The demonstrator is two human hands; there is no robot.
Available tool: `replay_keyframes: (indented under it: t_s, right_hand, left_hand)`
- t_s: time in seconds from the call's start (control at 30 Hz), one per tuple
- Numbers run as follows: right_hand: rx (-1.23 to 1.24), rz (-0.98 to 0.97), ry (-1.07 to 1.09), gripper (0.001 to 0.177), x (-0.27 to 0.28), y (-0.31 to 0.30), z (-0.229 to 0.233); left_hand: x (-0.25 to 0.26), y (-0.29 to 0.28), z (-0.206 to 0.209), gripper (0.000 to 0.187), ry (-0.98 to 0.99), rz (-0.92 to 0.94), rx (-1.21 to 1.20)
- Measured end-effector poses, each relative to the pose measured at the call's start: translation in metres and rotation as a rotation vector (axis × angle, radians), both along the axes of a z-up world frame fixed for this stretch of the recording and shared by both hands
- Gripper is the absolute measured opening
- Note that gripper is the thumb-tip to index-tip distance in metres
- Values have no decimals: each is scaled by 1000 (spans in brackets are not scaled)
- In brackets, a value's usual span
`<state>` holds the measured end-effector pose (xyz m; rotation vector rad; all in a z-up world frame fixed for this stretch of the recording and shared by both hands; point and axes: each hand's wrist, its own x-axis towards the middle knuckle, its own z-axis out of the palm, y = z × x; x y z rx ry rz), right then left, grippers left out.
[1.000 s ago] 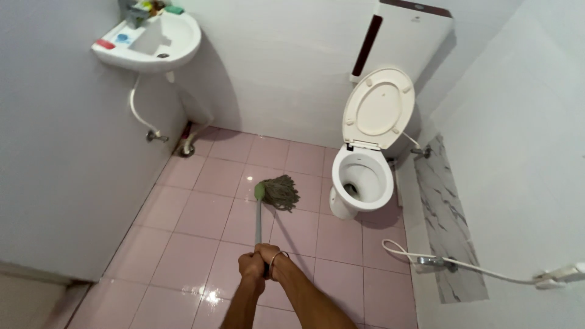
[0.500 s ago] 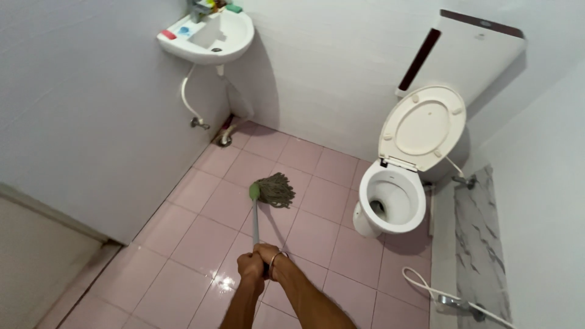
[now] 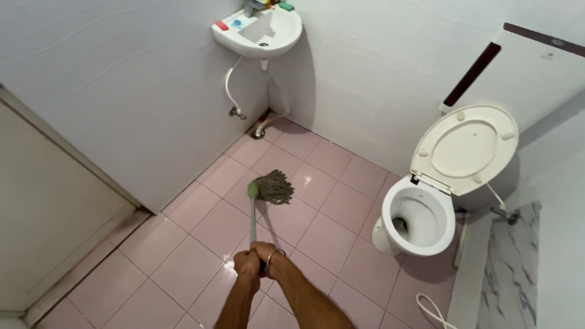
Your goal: Mopping the bathroom floor using a mop.
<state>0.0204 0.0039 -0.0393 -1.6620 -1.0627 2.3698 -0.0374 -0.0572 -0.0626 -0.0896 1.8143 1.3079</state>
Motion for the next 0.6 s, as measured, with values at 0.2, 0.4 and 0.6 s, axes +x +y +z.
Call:
replay_keyframes:
  t_s: [0.2, 0.4, 0.6]
  right_hand:
    - [17, 80, -13, 12, -20, -17, 8]
    - [26, 132, -27, 11, -59, -33, 6]
    - [4, 128, -41, 10, -103, -55, 2]
  left_hand:
    - [-19, -19, 5, 27, -6, 40, -31]
    - [-52, -39, 19, 27, -32, 63, -55]
    - [-95, -59, 6, 29, -12, 99, -2]
